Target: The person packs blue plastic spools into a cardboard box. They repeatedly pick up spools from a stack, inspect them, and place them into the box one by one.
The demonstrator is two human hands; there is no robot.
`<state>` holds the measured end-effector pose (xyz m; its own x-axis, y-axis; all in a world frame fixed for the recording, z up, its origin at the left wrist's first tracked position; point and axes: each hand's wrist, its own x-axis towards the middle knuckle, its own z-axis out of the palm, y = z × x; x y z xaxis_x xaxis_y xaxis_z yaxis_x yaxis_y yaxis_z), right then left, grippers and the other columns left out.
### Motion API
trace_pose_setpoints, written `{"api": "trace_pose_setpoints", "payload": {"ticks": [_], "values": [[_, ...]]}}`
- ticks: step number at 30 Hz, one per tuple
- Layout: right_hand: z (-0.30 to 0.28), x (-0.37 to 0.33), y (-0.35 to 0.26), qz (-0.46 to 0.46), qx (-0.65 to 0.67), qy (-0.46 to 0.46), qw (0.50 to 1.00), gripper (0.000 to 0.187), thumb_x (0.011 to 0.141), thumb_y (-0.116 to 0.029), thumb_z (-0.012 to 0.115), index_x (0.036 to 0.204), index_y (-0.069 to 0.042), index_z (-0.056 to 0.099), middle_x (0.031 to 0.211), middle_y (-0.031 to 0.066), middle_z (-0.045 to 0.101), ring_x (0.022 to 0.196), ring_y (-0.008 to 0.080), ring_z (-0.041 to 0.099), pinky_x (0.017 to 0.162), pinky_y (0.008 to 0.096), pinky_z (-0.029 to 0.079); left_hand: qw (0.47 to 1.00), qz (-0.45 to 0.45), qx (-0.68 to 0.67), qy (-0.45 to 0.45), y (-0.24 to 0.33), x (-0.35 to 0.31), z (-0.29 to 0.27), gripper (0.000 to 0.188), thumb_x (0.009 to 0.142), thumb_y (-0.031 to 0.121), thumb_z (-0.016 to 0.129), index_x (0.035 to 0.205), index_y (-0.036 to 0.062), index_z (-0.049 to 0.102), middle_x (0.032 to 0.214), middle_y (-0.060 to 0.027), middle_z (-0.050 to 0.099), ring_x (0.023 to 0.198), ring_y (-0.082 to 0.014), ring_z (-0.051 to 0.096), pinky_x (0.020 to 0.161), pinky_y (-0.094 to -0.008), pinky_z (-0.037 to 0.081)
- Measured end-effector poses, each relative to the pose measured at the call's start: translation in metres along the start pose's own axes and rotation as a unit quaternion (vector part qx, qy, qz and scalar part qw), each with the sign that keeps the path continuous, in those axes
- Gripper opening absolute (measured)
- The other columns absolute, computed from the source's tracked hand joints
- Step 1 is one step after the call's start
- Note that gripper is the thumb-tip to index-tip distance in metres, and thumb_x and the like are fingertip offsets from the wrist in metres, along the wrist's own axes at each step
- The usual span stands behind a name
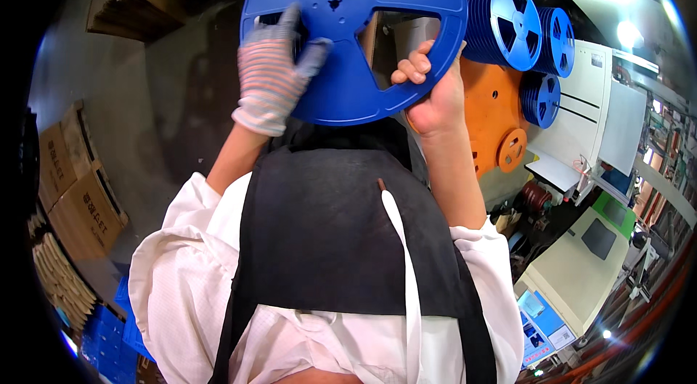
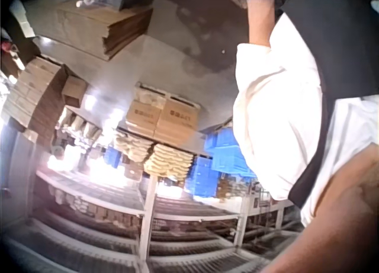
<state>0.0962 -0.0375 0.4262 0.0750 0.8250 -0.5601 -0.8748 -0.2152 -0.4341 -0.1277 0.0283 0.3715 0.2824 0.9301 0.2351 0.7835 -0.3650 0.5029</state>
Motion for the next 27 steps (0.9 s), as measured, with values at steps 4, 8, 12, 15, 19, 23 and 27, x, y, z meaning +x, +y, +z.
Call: {"api": "trace_pose_setpoints", "payload": {"ticks": [4, 8, 12, 15, 19, 23, 27], "values": [[0.015, -0.004, 0.016, -0.058, -0.091, -0.026, 0.994, 0.058, 0.098, -0.06, 0.031, 0.087, -0.009, 0.055, 0.061, 0.0019, 0.044, 0.058, 0.015, 0.042, 0.064, 0.0315, 0.04, 0.929, -0.182, -0.308, -0.096, 0.014, 0.007, 0.017, 0.075, 0.088, 0.049, 0.062, 0.148, 0.014, 0.034, 0.11, -0.0256, 0.064, 0.104, -0.0389, 0.062, 0.09, -0.0373, 0.049], [0.019, -0.01, 0.013, -0.081, -0.132, -0.094, 0.983, 0.059, 0.097, -0.06, 0.033, 0.091, -0.006, 0.055, 0.064, 0.0033, 0.048, 0.06, 0.0153, 0.045, 0.064, 0.032, 0.042, 0.855, -0.176, -0.485, -0.052, -0.003, 0.003, 0.034, 0.057, 0.097, 0.024, 0.056, 0.149, 0.0264, 0.034, 0.129, -0.0191, 0.058, 0.115, -0.0272, 0.058, 0.1, -0.0302, 0.042], [0.049, -0.018, 0.043, -0.141, -0.308, -0.15, 0.929, 0.068, 0.094, -0.063, 0.039, 0.12, -0.001, 0.048, 0.08, 0.0075, 0.057, 0.073, 0.0183, 0.054, 0.074, 0.034, 0.044, 0.718, -0.204, -0.664, -0.046, 0.014, 0.006, 0.045, 0.053, 0.099, 0.015, 0.053, 0.149, 0.0177, 0.035, 0.139, -0.0119, 0.047, 0.127, -0.0187, 0.044, 0.105, -0.03, 0.036], [0.08, -0.025, 0.062, -0.152, -0.49, -0.306, 0.802, 0.091, 0.088, -0.061, 0.053, 0.145, 0.004, 0.026, 0.136, 0.0212, 0.048, 0.123, 0.0289, 0.051, 0.106, 0.0416, 0.036, 0.427, -0.221, -0.861, -0.165, 0.016, -0.007, 0.037, 0.055, 0.101, 0.027, 0.049, 0.15, 0.0145, 0.028, 0.14, -0.0107, 0.045, 0.125, -0.0239, 0.046, 0.104, -0.0351, 0.039], [0.08, -0.016, 0.05, -0.331, -0.666, -0.415, 0.525, 0.065, 0.09, -0.047, 0.059, 0.137, -0.003, 0.048, 0.14, 0.0181, 0.046, 0.131, 0.0348, 0.043, 0.108, 0.0436, 0.034, 0.138, -0.177, -0.96, -0.168, 0.001, -0.025, 0.049, 0.056, 0.096, 0.034, 0.054, 0.142, 0.0064, 0.038, 0.133, -0.0099, 0.052, 0.121, -0.0241, 0.05, 0.105, -0.0395, 0.041], [0.044, -0.015, 0.024, -0.409, -0.632, -0.191, 0.63, 0.048, 0.099, -0.038, 0.05, 0.128, 0.0, 0.057, 0.139, 0.0201, 0.049, 0.131, 0.032, 0.045, 0.108, 0.0403, 0.034, 0.051, -0.161, -0.961, -0.218, 0.014, -0.012, 0.001, 0.088, 0.078, 0.047, 0.074, 0.142, 0.0021, 0.032, 0.134, -0.0177, 0.049, 0.117, -0.0305, 0.053, 0.105, -0.0443, 0.043], [0.012, -0.006, 0.011, -0.386, -0.503, -0.057, 0.771, 0.047, 0.105, -0.032, 0.035, 0.134, 0.001, 0.048, 0.143, 0.0163, 0.046, 0.133, 0.0251, 0.043, 0.11, 0.039, 0.032, 0.044, -0.109, -0.974, -0.195, 0.004, -0.015, 0.013, 0.088, 0.083, 0.052, 0.067, 0.145, 0.0038, 0.027, 0.136, -0.0232, 0.045, 0.116, -0.0314, 0.056, 0.104, -0.0438, 0.045]]}}
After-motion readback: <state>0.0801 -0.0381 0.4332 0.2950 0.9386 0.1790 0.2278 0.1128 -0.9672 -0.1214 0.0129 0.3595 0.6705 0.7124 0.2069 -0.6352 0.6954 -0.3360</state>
